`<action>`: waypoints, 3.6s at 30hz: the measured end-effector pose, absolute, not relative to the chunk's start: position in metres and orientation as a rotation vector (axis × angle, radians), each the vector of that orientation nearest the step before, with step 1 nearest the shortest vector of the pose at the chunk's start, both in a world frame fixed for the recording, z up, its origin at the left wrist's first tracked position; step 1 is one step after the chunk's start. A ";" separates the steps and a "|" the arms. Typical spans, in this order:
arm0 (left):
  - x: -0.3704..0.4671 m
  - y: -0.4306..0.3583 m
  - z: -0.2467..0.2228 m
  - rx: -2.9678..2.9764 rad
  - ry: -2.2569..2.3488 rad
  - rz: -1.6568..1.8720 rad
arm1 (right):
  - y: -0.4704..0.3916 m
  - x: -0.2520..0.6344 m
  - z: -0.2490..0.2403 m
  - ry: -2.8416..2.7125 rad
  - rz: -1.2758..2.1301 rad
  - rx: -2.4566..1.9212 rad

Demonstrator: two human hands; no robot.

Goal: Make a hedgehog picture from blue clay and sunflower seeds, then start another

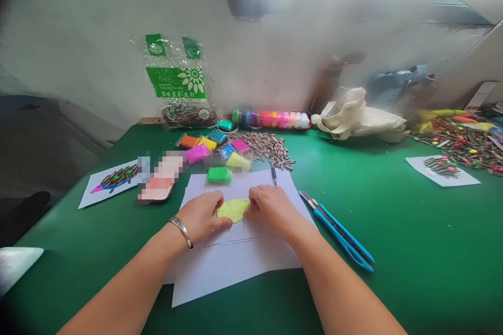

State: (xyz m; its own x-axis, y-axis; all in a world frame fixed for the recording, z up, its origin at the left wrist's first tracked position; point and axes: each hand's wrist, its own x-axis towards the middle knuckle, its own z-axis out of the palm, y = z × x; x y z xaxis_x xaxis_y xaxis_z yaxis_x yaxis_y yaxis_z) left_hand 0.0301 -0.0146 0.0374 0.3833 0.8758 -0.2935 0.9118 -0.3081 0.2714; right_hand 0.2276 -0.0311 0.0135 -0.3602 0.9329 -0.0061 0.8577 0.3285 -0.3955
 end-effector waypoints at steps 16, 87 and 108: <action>0.029 -0.014 0.035 2.252 1.561 -0.131 | -0.024 0.227 0.011 -2.274 0.544 -1.775; 0.030 -0.015 0.036 2.266 1.553 -0.119 | -0.018 0.222 0.002 -2.068 0.530 -1.907; 0.026 -0.014 0.034 2.280 1.507 -0.101 | -0.021 0.230 -0.006 -2.500 0.354 -1.361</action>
